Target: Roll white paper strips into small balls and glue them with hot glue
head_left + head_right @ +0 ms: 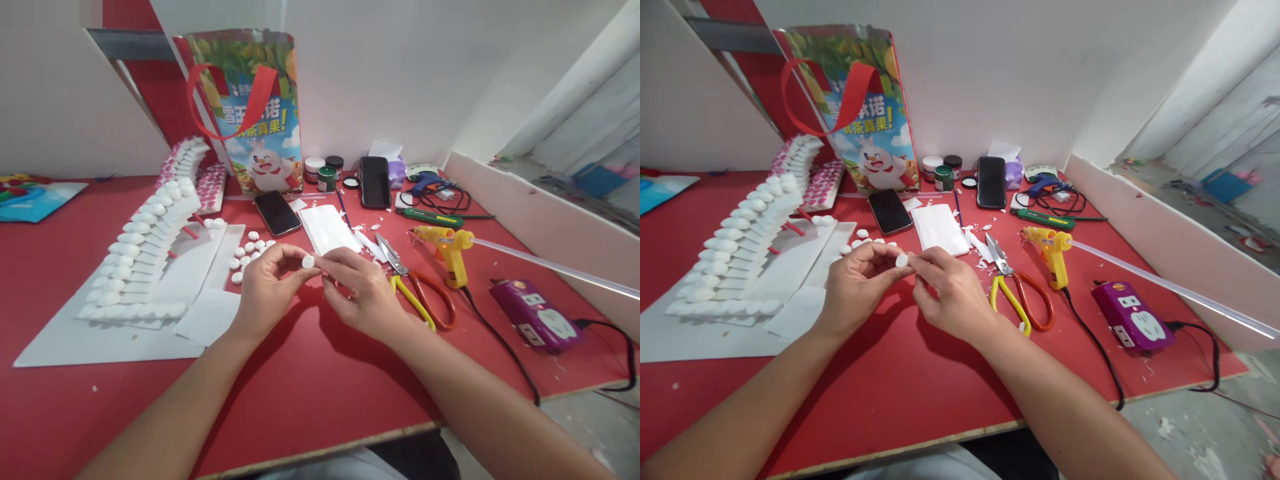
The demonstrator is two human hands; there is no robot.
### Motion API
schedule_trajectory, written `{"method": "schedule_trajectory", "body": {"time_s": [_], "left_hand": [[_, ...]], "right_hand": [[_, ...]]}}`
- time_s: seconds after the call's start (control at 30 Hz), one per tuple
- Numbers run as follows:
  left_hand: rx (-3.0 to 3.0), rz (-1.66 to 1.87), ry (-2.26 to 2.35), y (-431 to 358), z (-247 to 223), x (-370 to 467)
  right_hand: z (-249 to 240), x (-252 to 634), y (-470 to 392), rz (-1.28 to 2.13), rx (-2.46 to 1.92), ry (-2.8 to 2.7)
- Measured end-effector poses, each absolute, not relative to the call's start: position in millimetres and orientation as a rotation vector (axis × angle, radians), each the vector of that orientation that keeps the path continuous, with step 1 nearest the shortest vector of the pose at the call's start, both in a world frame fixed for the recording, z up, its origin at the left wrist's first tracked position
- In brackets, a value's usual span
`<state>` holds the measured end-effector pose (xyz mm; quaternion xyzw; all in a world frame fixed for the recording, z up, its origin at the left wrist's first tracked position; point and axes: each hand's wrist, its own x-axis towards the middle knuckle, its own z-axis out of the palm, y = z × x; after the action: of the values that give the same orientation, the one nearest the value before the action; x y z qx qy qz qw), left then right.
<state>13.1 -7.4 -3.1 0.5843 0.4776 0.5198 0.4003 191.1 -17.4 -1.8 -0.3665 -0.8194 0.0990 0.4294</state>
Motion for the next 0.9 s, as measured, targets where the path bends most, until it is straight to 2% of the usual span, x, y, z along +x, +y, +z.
{"method": "schedule_trajectory", "body": {"time_s": [0.37, 0.9], "left_hand": [[1.844, 1.297, 1.283, -7.0, -6.0, 9.3], [1.838, 1.248, 1.349, -6.5, -5.7, 10.9]], "right_hand": [[-3.8, 191.7, -17.5, 0.28, -0.928, -2.085], [-5.1, 192.0, -18.8, 0.24, -1.008, -2.15]]}}
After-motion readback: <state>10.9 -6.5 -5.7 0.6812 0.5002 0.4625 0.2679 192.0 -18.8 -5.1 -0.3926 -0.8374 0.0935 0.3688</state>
